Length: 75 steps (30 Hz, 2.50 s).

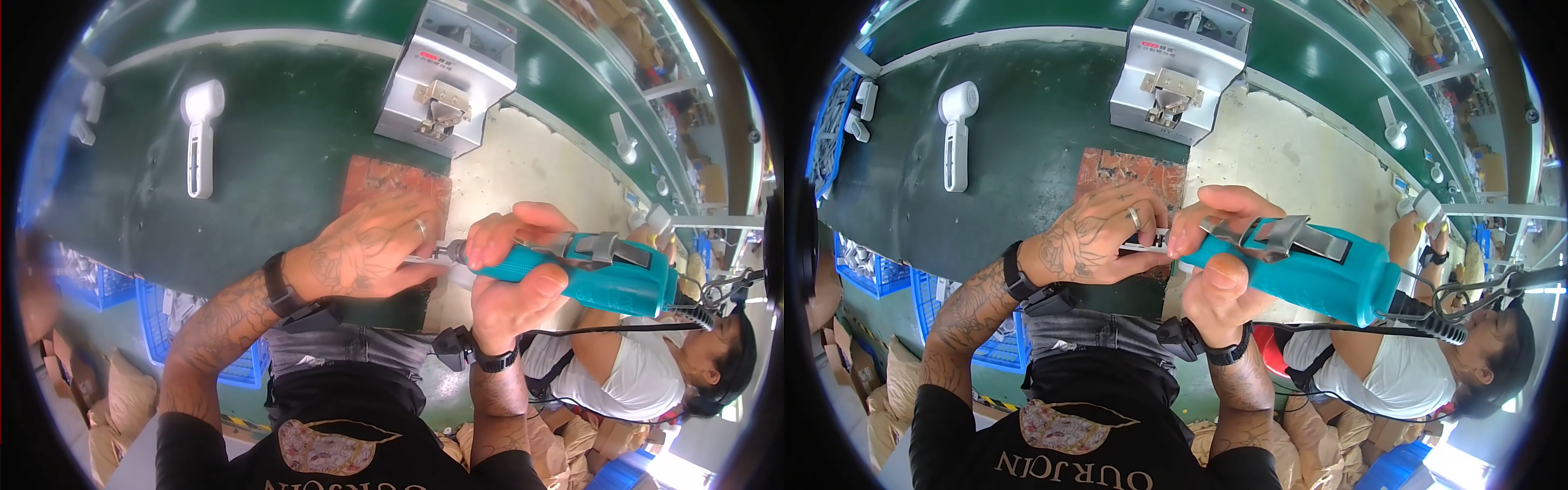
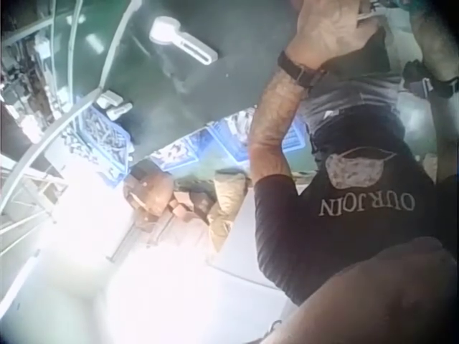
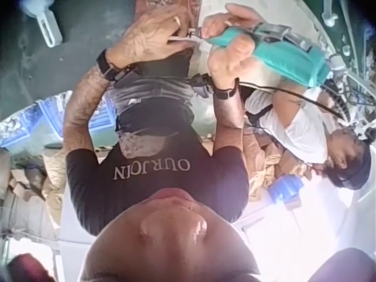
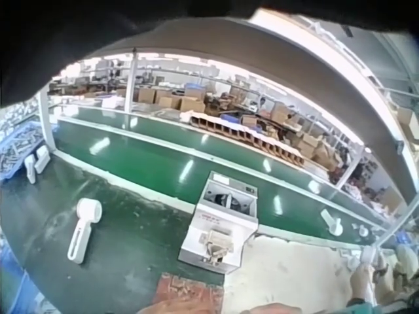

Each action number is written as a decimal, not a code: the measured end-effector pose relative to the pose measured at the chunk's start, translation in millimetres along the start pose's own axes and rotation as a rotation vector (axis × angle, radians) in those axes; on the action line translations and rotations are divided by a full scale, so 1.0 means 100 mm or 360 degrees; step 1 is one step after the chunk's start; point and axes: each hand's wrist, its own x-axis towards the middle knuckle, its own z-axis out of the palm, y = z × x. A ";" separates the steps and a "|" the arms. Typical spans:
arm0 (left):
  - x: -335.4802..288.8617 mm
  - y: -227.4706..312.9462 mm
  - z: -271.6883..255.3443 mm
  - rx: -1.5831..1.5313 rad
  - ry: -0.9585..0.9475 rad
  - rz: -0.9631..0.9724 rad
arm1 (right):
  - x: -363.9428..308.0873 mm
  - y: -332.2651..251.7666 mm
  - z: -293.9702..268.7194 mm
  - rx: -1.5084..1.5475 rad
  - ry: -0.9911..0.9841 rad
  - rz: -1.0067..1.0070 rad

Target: The person picks up a handheld fan, places it on a red pad, and uses a power screwdriver to drive a screw into the casing. They set the finished fan aside and repeat the process with another fan.

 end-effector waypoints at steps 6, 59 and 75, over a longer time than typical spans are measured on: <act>-0.02 0.01 0.03 0.0091 0.0075 -0.0020 | -0.01 -0.01 0.03 -0.0009 -0.0002 0.0008; 0.08 -0.26 -0.16 0.0392 0.0030 -0.0019 | 0.47 0.26 0.00 -0.0088 -0.0130 0.0126; 0.08 -0.24 -0.15 0.0534 0.0045 0.0014 | 0.47 0.36 0.03 -0.0082 -0.0220 0.0104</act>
